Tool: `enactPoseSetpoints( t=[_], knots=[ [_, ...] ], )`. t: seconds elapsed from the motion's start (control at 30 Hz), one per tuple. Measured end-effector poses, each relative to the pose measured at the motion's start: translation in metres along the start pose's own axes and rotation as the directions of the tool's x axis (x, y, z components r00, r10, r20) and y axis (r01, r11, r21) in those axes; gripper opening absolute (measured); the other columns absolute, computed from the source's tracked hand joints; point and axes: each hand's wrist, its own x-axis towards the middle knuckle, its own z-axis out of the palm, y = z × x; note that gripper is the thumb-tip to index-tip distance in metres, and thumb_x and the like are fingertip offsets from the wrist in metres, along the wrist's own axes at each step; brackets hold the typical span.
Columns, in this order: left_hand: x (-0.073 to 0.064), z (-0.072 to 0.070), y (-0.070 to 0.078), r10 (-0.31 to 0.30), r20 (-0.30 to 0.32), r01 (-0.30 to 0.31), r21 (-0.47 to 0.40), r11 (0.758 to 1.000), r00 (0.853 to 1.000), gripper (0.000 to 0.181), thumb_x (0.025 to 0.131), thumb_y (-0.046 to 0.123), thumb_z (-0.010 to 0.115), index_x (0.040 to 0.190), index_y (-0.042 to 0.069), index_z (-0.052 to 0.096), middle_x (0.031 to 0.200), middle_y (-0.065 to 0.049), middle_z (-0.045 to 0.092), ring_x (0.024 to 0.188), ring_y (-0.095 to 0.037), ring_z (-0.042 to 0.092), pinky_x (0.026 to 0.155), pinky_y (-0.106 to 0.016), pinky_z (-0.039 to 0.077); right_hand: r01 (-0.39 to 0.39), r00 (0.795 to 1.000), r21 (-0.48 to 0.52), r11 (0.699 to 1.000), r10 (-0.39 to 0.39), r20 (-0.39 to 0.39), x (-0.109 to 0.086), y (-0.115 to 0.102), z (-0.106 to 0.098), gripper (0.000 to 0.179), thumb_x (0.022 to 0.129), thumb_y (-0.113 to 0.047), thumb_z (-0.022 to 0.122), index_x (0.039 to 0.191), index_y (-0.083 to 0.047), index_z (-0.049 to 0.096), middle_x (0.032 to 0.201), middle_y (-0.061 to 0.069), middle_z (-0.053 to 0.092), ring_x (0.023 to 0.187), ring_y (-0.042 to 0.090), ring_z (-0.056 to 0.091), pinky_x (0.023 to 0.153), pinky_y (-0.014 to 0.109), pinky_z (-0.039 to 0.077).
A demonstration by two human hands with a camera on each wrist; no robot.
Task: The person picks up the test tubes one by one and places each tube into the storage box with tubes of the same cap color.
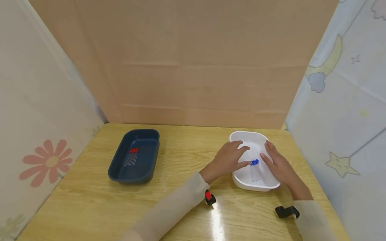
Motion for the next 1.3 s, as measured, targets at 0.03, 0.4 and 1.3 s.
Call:
enactPoseSetpoints(
  t=[0.03, 0.4, 1.3],
  knots=[
    [-0.003, -0.002, -0.003, -0.007, -0.002, 0.007, 0.002, 1.0, 1.0, 0.058, 0.099, 0.064, 0.049, 0.145, 0.029, 0.056, 0.145, 0.001, 0.054, 0.135, -0.013, 0.047, 0.115, -0.036, 0.036, -0.004, 1.0, 0.001, 1.0, 0.004, 0.002, 0.0, 0.0, 0.0, 0.063, 0.111, -0.028, 0.043, 0.158, 0.006, 0.018, 0.166, 0.026, 0.008, 0.15, 0.051, 0.005, 0.117, 0.067, 0.005],
    [-0.045, -0.022, -0.041, -0.031, -0.112, 0.036, 0.041, 0.999, 0.993, 0.061, 0.097, 0.062, 0.056, 0.147, 0.027, 0.054, 0.149, -0.006, 0.05, 0.139, -0.019, 0.045, 0.117, -0.042, 0.034, -0.005, 1.0, -0.019, 1.0, 0.005, -0.01, -0.001, 0.001, 0.001, 0.063, 0.111, -0.028, 0.042, 0.158, 0.006, 0.017, 0.166, 0.025, 0.007, 0.15, 0.051, 0.005, 0.122, 0.053, 0.0],
    [-0.125, -0.035, -0.106, -0.16, -0.099, 0.163, 0.022, 0.986, 0.982, 0.069, 0.099, 0.064, 0.051, 0.152, 0.022, 0.047, 0.155, -0.012, 0.043, 0.142, -0.027, 0.043, 0.117, -0.048, 0.034, -0.033, 0.999, -0.012, 0.999, 0.033, -0.036, -0.001, 0.0, 0.0, 0.061, 0.112, -0.031, 0.038, 0.161, 0.0, 0.018, 0.164, 0.028, 0.013, 0.147, 0.055, 0.013, 0.123, 0.031, 0.0]
  ],
)
